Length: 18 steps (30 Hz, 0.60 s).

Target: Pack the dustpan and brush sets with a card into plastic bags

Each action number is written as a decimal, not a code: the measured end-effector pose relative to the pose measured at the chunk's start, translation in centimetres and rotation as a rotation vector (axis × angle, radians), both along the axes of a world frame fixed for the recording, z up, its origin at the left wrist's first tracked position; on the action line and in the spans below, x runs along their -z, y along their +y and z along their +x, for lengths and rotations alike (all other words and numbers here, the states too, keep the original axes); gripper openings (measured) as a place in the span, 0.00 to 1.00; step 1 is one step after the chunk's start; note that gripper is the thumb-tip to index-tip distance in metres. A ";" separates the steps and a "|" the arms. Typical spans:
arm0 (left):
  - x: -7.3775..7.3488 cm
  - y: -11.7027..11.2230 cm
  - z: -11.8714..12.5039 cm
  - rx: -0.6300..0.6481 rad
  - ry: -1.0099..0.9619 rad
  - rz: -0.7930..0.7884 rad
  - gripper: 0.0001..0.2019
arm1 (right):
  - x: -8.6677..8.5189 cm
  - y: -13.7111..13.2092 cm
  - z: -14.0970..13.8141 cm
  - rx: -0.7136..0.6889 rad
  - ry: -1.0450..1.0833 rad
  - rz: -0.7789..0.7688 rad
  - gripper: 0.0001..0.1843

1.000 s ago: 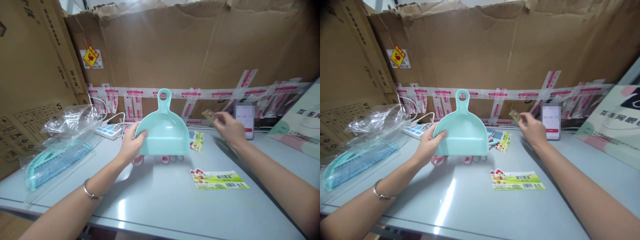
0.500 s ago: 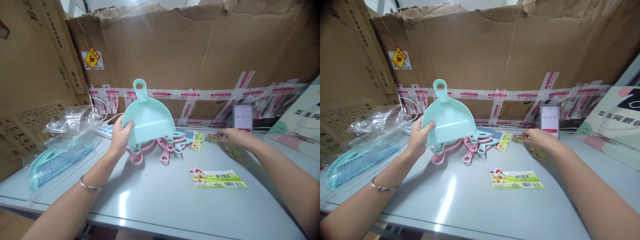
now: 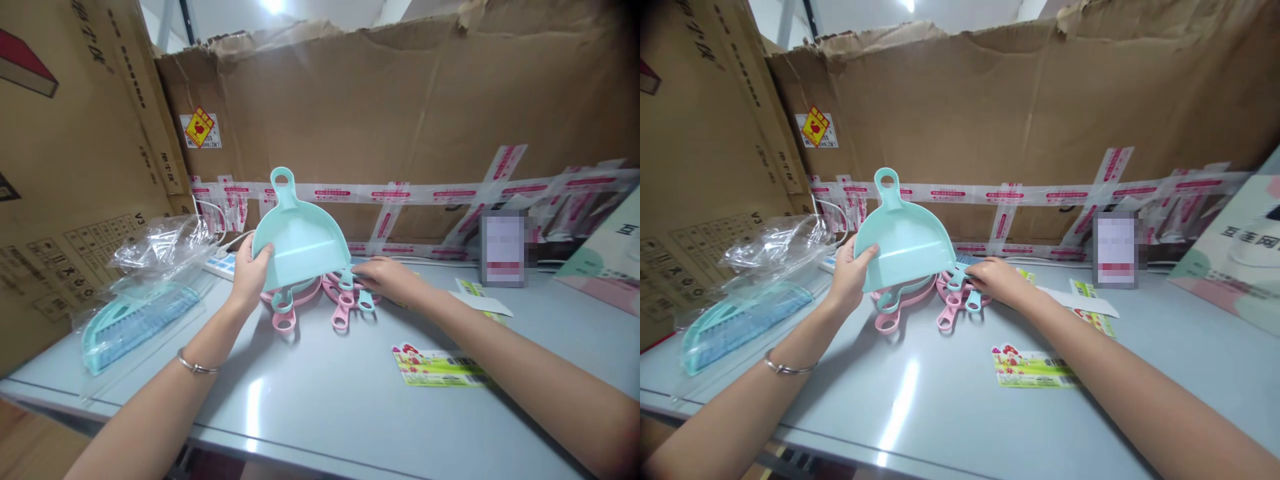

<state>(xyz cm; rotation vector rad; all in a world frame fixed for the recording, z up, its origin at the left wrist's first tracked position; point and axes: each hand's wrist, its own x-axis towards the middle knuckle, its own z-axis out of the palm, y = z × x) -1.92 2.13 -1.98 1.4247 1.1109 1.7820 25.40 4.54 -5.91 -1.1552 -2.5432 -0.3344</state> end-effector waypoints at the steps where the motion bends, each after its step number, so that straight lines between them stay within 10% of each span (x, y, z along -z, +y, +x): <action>1: 0.1 0.0 0.1 0.010 0.005 -0.009 0.15 | 0.1 0.2 0.1 0.024 0.003 0.014 0.13; 11: -0.4 -1.2 0.7 0.045 -0.018 0.027 0.19 | -8.7 -4.3 6.1 0.343 0.964 0.363 0.10; 18: 0.4 -2.0 1.9 0.206 0.135 0.034 0.20 | -11.0 -8.9 2.8 0.199 1.034 0.101 0.10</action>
